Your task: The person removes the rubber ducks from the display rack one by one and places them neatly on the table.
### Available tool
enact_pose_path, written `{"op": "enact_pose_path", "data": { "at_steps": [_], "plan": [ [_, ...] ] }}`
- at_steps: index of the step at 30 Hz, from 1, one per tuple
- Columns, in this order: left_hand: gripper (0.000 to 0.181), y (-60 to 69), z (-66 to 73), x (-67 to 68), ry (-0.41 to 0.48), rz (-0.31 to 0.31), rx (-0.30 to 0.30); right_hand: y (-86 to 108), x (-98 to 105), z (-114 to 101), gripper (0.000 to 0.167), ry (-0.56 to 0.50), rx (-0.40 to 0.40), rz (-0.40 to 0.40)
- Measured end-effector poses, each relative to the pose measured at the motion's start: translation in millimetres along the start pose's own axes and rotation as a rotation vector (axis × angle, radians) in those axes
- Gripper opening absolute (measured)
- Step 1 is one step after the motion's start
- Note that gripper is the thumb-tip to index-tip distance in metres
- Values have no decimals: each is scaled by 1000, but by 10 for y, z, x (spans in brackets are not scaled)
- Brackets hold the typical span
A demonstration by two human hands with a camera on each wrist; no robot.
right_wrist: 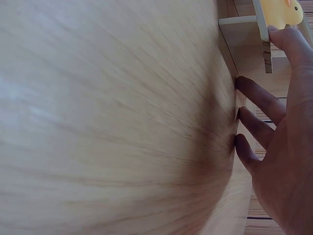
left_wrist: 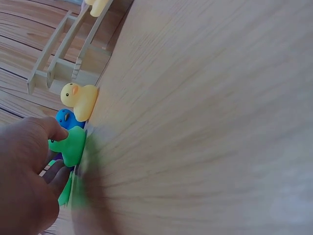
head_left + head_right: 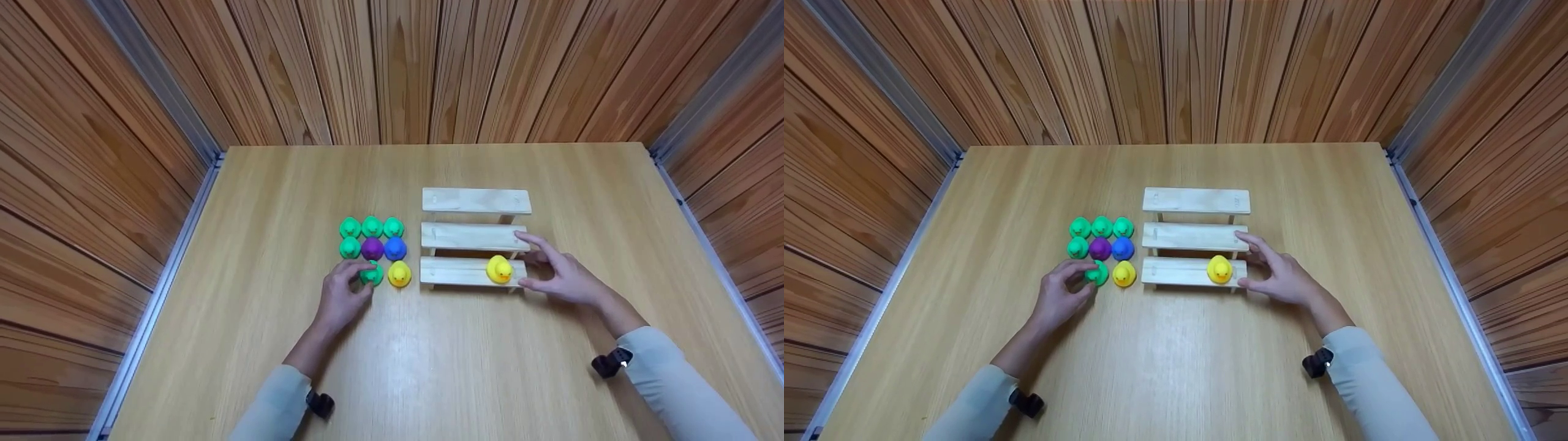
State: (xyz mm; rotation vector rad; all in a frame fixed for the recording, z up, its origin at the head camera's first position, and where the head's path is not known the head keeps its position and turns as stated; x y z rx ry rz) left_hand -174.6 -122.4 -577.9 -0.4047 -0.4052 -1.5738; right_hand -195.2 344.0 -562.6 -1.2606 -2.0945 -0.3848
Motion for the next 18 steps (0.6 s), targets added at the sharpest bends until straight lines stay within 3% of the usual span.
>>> {"op": "enact_pose_path", "data": {
  "at_steps": [7, 18],
  "plan": [
    [32, -10, 2, -2, 24, -5, 10, 2, 3, -6, 94, 0, 2, 11],
    [37, 4, 81, 6, 11, 29, -51, 1, -4, -6, 95, 33, 9, 12]
  ]
}}
Point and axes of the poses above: each hand's wrist, its own y-axis away from the middle knuckle, its own x-axis out of the back of the hand, z = x × y, the point moved 2 cm from there along -y, towards the middle knuckle, and after that the axes turned 9 degrees about x, right-handed, at the moved point
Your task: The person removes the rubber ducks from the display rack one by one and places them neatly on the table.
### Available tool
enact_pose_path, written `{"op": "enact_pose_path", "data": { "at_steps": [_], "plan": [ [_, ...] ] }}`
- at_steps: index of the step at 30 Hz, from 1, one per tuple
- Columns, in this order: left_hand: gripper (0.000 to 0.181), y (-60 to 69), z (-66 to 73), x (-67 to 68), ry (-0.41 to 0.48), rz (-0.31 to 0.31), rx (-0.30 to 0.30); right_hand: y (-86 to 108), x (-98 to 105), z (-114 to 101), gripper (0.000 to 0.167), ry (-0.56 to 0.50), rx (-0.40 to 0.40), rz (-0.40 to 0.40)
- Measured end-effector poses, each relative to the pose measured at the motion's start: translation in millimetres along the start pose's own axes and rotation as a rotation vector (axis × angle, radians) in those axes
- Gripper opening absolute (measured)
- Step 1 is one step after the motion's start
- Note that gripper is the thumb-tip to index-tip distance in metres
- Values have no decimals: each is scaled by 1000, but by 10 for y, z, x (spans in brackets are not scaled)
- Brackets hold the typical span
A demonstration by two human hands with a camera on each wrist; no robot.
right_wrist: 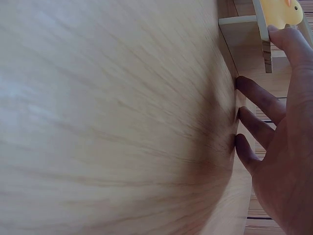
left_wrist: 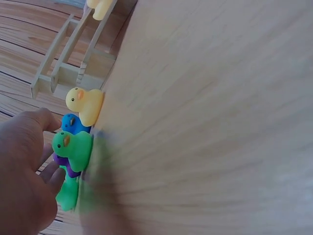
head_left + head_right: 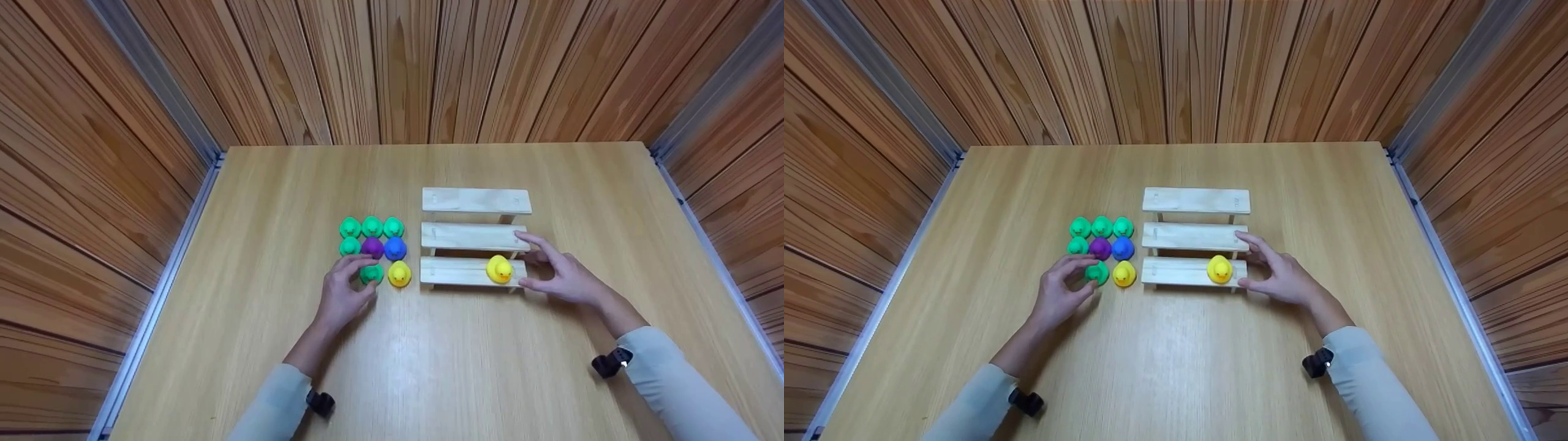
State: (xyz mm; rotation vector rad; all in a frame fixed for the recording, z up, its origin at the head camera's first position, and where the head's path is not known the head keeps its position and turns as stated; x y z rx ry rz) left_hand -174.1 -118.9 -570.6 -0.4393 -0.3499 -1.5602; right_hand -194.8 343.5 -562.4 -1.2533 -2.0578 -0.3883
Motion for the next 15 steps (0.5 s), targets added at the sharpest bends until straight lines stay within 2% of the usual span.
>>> {"op": "enact_pose_path", "data": {
  "at_steps": [5, 15],
  "plan": [
    [38, -4, 72, -5, -2, 9, 4, -2, -1, 2, 95, -19, 3, -1],
    [34, 1, 327, -97, 4, 45, -118, -6, -7, 19, 94, -38, 5, -3]
  ]
}}
Point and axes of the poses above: each hand's wrist, its own y-axis away from the middle knuckle, its own x-axis out of the back of the hand, z = x × y, the point moved 2 cm from there along -y, towards the middle knuckle, and after that the axes turned 9 degrees about x, right-handed, at the moved point
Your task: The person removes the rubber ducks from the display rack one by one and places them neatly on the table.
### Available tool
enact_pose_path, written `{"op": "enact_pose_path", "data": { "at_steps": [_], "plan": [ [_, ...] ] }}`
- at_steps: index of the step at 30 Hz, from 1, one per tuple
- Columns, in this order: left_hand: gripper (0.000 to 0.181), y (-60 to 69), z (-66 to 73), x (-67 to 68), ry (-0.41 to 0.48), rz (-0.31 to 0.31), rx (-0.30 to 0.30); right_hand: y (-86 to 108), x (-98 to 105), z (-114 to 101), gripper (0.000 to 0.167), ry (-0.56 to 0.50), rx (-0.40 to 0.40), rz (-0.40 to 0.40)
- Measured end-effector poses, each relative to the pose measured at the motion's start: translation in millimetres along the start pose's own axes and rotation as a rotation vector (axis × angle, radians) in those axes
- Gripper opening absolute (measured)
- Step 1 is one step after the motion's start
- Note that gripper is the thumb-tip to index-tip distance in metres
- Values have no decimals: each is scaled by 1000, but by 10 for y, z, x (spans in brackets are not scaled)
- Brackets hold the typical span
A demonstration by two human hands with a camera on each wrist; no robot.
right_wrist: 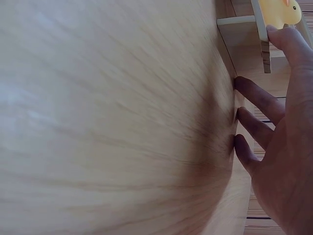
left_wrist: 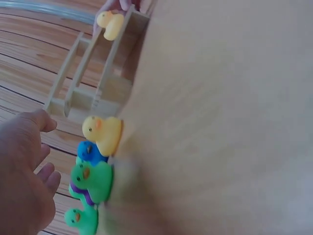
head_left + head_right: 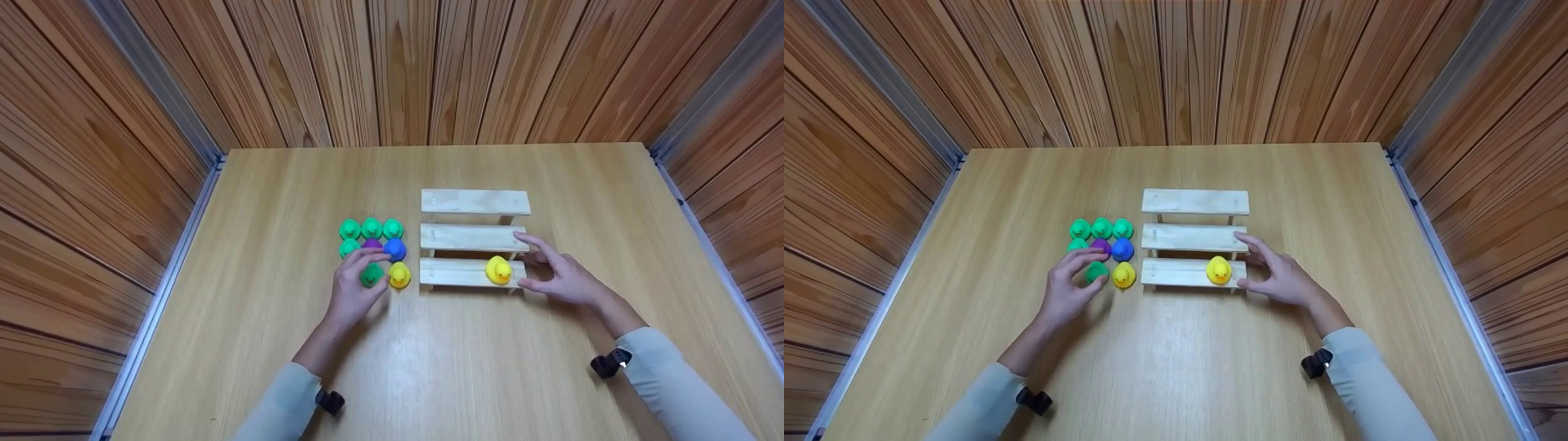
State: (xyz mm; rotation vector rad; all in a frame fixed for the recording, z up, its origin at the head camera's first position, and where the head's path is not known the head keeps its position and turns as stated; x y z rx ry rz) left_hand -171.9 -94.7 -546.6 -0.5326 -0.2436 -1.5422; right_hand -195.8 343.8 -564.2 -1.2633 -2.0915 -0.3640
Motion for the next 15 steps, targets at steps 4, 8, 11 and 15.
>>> {"op": "enact_pose_path", "data": {
  "at_steps": [4, 8, 11, 15],
  "plan": [
    [33, -13, 97, -75, 15, -3, -46, 5, 2, -23, 95, 30, -8, 9],
    [31, -33, 200, -175, 34, -29, -85, 11, 9, -40, 95, 42, -13, 16],
    [32, -50, 282, -256, 34, -48, -115, 8, 8, -42, 95, 43, -11, 11],
    [34, -68, 398, -370, 20, -79, -152, 9, 7, -36, 95, 38, -14, 6]
  ]
}}
Point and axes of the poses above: each hand's wrist, its own y-axis away from the middle knuckle, its own x-axis out of the back of the hand, z = x × y, the point moved 2 cm from there along -y, towards the middle knuckle, and after that the axes turned 9 degrees about x, right-handed, at the moved point
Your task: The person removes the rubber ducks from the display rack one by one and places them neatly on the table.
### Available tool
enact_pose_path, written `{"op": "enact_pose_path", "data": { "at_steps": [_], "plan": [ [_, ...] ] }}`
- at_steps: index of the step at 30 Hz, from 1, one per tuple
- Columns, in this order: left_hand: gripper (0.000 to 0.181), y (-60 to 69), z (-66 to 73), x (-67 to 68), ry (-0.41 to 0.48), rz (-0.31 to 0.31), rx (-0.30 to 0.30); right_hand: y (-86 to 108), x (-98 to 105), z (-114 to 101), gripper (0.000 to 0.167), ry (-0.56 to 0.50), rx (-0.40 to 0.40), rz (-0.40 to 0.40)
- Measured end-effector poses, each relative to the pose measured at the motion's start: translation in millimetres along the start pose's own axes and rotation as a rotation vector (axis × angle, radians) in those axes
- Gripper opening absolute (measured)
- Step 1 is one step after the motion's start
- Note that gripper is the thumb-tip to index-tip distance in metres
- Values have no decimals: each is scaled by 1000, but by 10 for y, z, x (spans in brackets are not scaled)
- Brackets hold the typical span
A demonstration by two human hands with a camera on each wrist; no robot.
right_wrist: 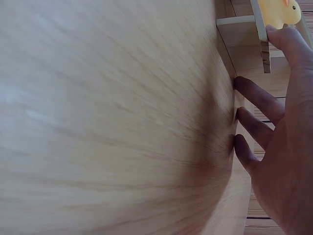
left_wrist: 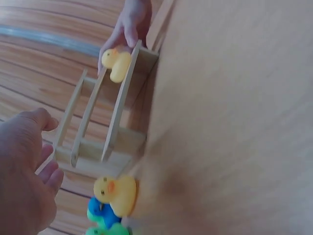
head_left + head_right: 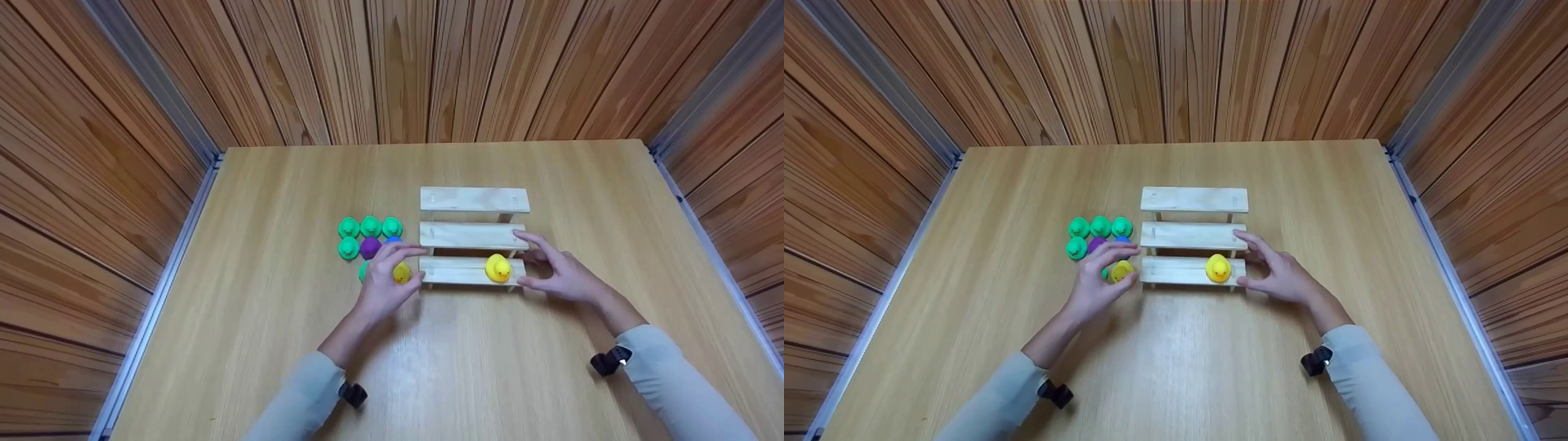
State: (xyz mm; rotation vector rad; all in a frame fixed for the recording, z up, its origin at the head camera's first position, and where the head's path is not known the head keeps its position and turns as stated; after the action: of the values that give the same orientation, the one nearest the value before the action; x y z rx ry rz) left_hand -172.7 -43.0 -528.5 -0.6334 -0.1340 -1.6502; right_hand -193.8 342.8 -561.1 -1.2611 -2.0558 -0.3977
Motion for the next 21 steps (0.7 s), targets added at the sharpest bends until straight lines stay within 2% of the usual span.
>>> {"op": "enact_pose_path", "data": {
  "at_steps": [11, 21],
  "plan": [
    [37, -106, 295, -341, -18, -131, -36, -2, 5, 12, 94, -41, 11, -7],
    [39, -157, 428, -594, -33, -210, -5, 8, -4, -24, 93, -30, 7, -5]
  ]
}}
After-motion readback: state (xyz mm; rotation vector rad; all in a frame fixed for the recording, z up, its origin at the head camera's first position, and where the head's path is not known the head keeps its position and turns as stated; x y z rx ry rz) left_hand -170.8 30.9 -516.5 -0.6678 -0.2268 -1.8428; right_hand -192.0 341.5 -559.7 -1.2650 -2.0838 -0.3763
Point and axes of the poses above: each hand's wrist, its own y-axis away from the middle knuckle, its own x-axis out of the back of the hand, z = x × y, the point moved 2 cm from there along -y, towards the middle knuckle, and after that the axes turned 9 degrees about x, right-handed, at the moved point
